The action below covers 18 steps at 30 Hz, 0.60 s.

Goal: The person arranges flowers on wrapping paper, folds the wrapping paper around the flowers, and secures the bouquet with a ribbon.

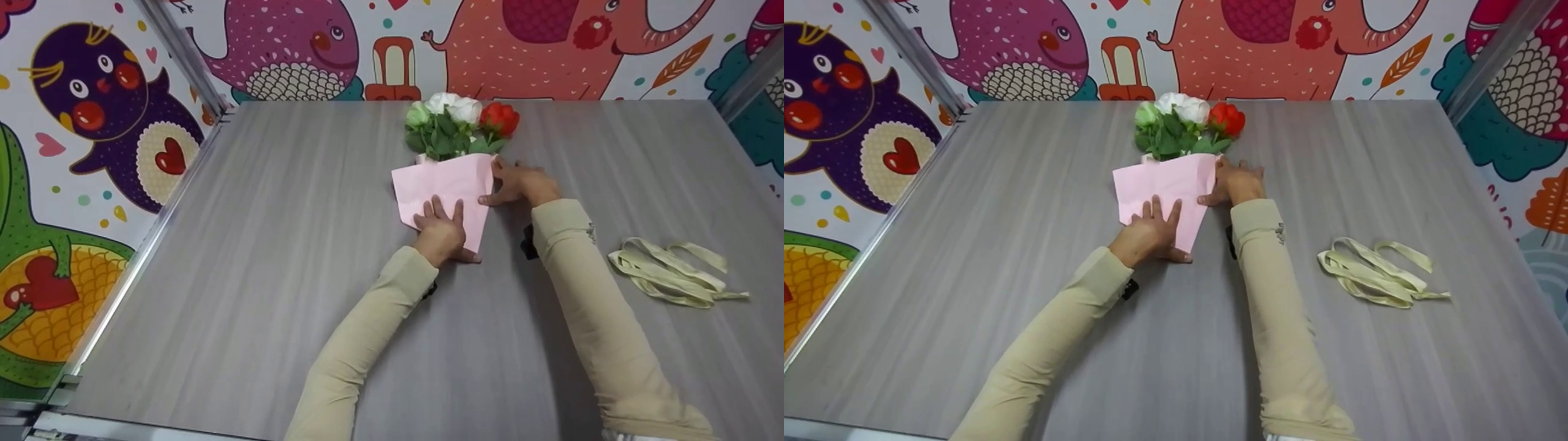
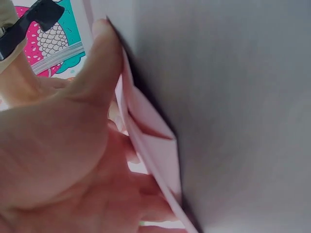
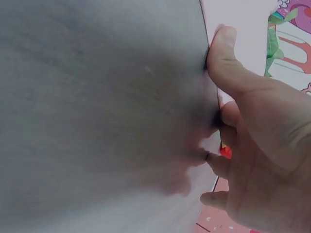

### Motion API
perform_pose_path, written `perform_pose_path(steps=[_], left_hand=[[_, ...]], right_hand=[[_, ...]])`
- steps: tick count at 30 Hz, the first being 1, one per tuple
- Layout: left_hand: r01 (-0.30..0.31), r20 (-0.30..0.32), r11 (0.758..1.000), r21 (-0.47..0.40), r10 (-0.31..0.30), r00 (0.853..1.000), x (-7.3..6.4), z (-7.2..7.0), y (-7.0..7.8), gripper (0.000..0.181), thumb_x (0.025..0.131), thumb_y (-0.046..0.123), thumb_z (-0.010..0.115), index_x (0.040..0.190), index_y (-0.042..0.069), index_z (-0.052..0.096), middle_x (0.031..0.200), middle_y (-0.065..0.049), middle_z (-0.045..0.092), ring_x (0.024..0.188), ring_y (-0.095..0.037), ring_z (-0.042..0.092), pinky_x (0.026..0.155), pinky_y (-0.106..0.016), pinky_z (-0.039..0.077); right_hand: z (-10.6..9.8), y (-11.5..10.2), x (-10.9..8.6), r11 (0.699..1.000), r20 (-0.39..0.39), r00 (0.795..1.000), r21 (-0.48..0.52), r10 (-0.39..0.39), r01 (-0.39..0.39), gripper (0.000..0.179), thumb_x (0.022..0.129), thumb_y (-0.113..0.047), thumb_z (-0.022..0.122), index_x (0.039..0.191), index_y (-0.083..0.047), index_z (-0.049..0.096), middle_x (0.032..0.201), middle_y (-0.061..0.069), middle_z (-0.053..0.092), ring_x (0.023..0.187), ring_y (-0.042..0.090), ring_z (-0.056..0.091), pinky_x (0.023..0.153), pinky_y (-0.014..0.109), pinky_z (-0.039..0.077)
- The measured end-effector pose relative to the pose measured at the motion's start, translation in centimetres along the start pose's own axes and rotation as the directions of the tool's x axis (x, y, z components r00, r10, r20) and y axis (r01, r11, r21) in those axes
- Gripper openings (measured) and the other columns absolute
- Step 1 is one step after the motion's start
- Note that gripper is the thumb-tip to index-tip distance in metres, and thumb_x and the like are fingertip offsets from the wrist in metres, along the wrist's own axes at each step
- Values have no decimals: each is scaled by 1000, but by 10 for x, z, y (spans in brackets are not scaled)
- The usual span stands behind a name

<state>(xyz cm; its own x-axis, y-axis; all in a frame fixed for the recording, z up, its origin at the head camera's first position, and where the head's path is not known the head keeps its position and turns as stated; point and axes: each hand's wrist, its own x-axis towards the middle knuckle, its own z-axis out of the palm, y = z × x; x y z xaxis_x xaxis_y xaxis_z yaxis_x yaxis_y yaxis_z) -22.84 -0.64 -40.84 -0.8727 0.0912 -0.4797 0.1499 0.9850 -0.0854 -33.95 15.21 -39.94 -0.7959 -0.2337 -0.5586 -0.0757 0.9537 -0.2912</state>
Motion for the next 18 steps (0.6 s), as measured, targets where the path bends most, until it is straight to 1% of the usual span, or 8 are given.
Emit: perform_pose_path(steps=[4, 9, 10, 11, 13, 14, 16, 18], left_hand=[[1, 4, 1000, -23, -1, 1000, 0, -1, -1, 115, 82, 76, 59, 163, 18, 1, 166, -27, 5, 156, -38, 13, 121, -54, 28], [-48, -102, 999, 12, 49, 994, -3, 1, -6, 111, 84, 76, 58, 162, 12, 11, 162, -32, 18, 152, -43, 25, 115, -56, 36], [-52, -112, 999, 9, 53, 992, -3, 1, -7, 111, 84, 76, 58, 162, 12, 12, 162, -32, 19, 151, -43, 26, 115, -56, 37], [-59, -123, 998, 16, 60, 991, -3, 2, -8, 110, 84, 76, 57, 162, 11, 13, 161, -33, 20, 151, -44, 27, 114, -56, 38], [-61, -112, 998, 2, 61, 992, -3, 3, -9, 111, 84, 76, 57, 162, 11, 11, 162, -33, 18, 151, -44, 26, 115, -56, 36], [-63, -114, 998, 8, 64, 991, -3, 3, -9, 110, 85, 76, 56, 162, 11, 12, 162, -33, 19, 151, -43, 26, 115, -56, 37], [-59, -97, 998, 4, 59, 994, -4, 2, -8, 110, 85, 76, 56, 162, 12, 10, 163, -32, 17, 152, -43, 24, 115, -56, 36], [-55, -94, 998, 14, 56, 994, -4, 2, -6, 110, 85, 77, 55, 162, 12, 10, 163, -31, 17, 152, -42, 24, 115, -55, 36]], right_hand=[[0, 5, 3, 999, -5, 999, 25, -40, 40, 103, 94, -55, 61, 161, -12, -5, 166, 28, -5, 151, 53, -5, 117, 73, 7], [1, 5, 9, 997, -82, 994, 20, -76, 77, 89, 98, -45, 58, 161, -11, 4, 165, 29, 6, 152, 52, 6, 118, 71, 5], [2, 5, 10, 997, -101, 992, 14, -80, 82, 86, 99, -42, 58, 160, -10, 6, 165, 28, 9, 152, 51, 8, 118, 71, 5], [3, 4, 11, 996, -125, 989, 0, -85, 85, 83, 100, -39, 58, 160, -9, 10, 164, 29, 13, 151, 51, 12, 118, 72, 5], [5, 3, 13, 997, -177, 981, -34, -77, 72, 77, 101, -36, 57, 159, -6, 17, 160, 31, 25, 148, 51, 23, 117, 73, 8], [6, 2, 13, 997, -201, 977, -53, -71, 61, 70, 102, -34, 56, 158, -7, 25, 156, 31, 33, 145, 51, 30, 117, 74, 11], [9, 0, 14, 995, -259, 964, -95, -57, 34, 56, 103, -31, 55, 150, -5, 41, 143, 31, 49, 136, 50, 43, 115, 73, 19], [12, -1, 15, 994, -305, 952, -112, -39, 5, 43, 103, -28, 54, 138, -4, 51, 128, 31, 58, 125, 49, 51, 112, 72, 28]])
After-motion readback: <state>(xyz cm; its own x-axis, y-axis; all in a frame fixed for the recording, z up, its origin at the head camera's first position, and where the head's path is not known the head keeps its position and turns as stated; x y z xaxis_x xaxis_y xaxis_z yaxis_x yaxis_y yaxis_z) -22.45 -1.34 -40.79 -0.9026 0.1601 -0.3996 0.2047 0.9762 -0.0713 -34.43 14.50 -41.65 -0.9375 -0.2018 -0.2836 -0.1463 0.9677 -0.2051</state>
